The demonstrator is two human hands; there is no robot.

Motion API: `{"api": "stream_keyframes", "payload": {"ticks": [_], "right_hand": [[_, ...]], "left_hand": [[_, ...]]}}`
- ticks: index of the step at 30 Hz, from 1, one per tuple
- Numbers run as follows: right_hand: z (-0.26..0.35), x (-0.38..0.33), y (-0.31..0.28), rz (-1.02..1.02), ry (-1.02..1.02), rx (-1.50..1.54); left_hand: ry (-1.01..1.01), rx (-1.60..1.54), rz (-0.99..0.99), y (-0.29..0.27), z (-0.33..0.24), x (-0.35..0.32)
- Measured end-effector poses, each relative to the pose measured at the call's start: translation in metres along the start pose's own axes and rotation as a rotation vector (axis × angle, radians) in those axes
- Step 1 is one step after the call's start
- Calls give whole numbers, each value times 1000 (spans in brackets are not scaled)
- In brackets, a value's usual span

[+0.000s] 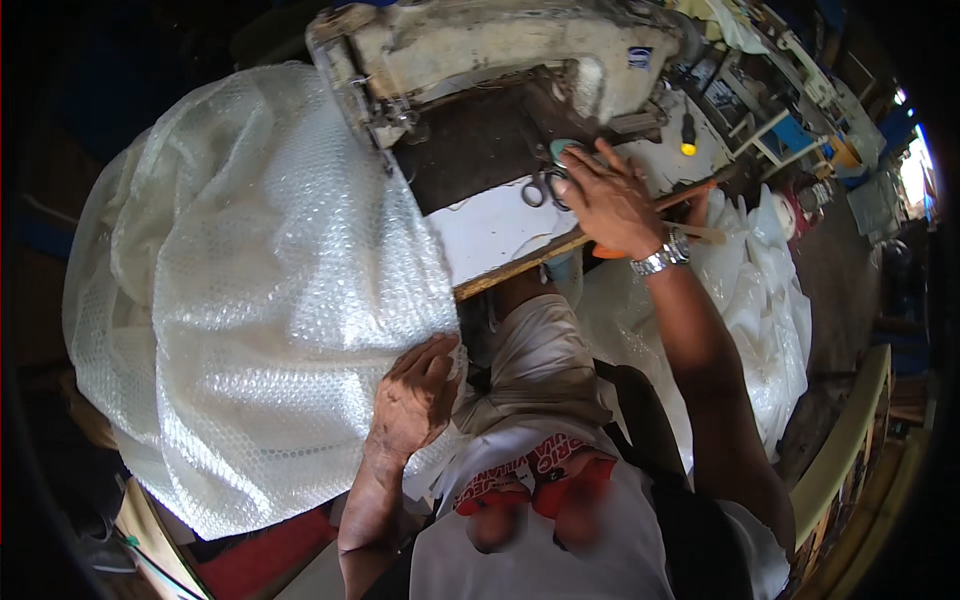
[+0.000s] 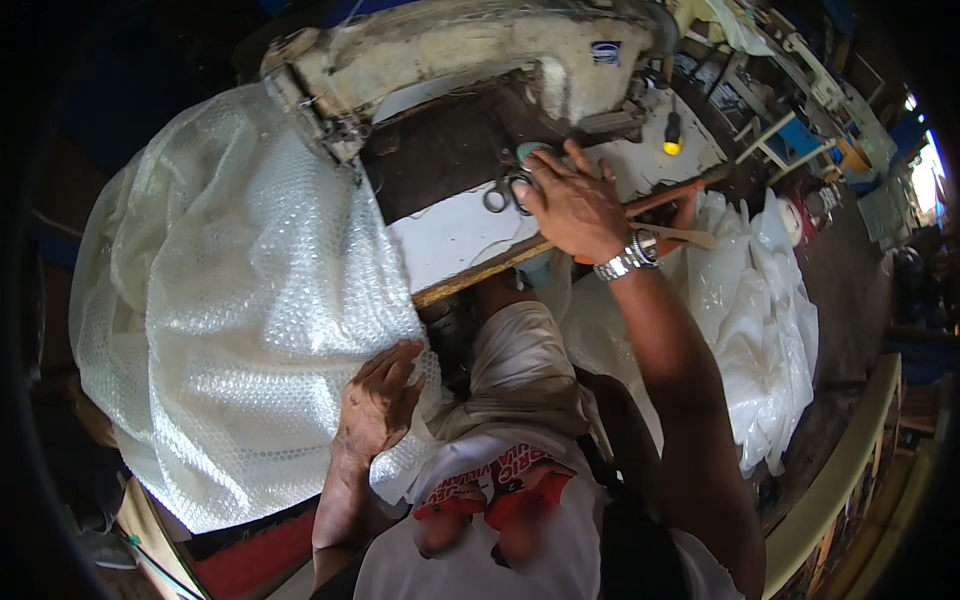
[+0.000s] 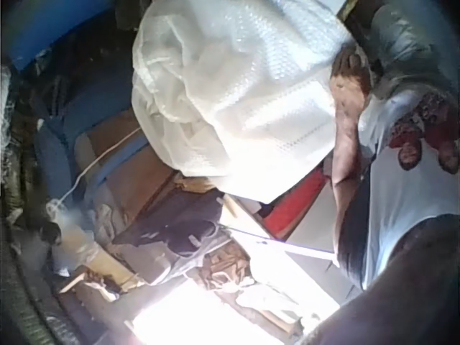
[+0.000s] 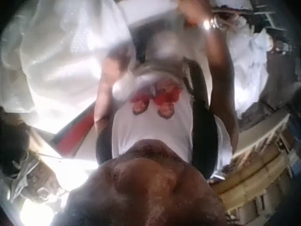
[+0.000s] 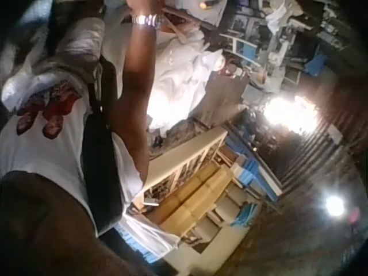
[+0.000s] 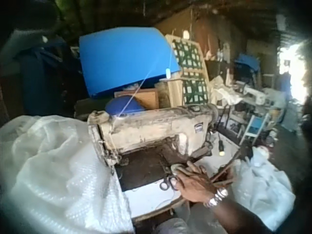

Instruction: Sewing pieces of bubble wrap together using an industrial sewing machine and trimming with scissors.

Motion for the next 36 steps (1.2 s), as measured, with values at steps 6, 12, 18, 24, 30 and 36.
{"api": "stream_keyframes", "payload": {"ticks": [6, 12, 18, 24, 30, 36], "right_hand": [[103, 3, -10, -10, -450, 334], [172, 27, 52, 39, -561, 228], [164, -8, 52, 153, -680, 318], [149, -78, 39, 86, -693, 281], [143, -90, 65, -180, -683, 129], [145, -89, 59, -190, -581, 383]], "left_hand": [[9, -13, -4, -4, 2, 0], [-2, -32, -3, -1, 4, -1], [-5, -40, -2, -4, 7, -3], [-1, -51, 37, -3, 6, -2], [-65, -294, 82, -17, 3, -7], [138, -217, 123, -73, 10, 47]]}}
Point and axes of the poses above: each hand's wrist, its own x-axis towards the middle knuckle, its own y-axis out of the palm, z = x × y, the point moved 7 cm from there along x, towards the middle knuckle, and after that the axes turned 6 degrees about y, right-handed, at the moved point
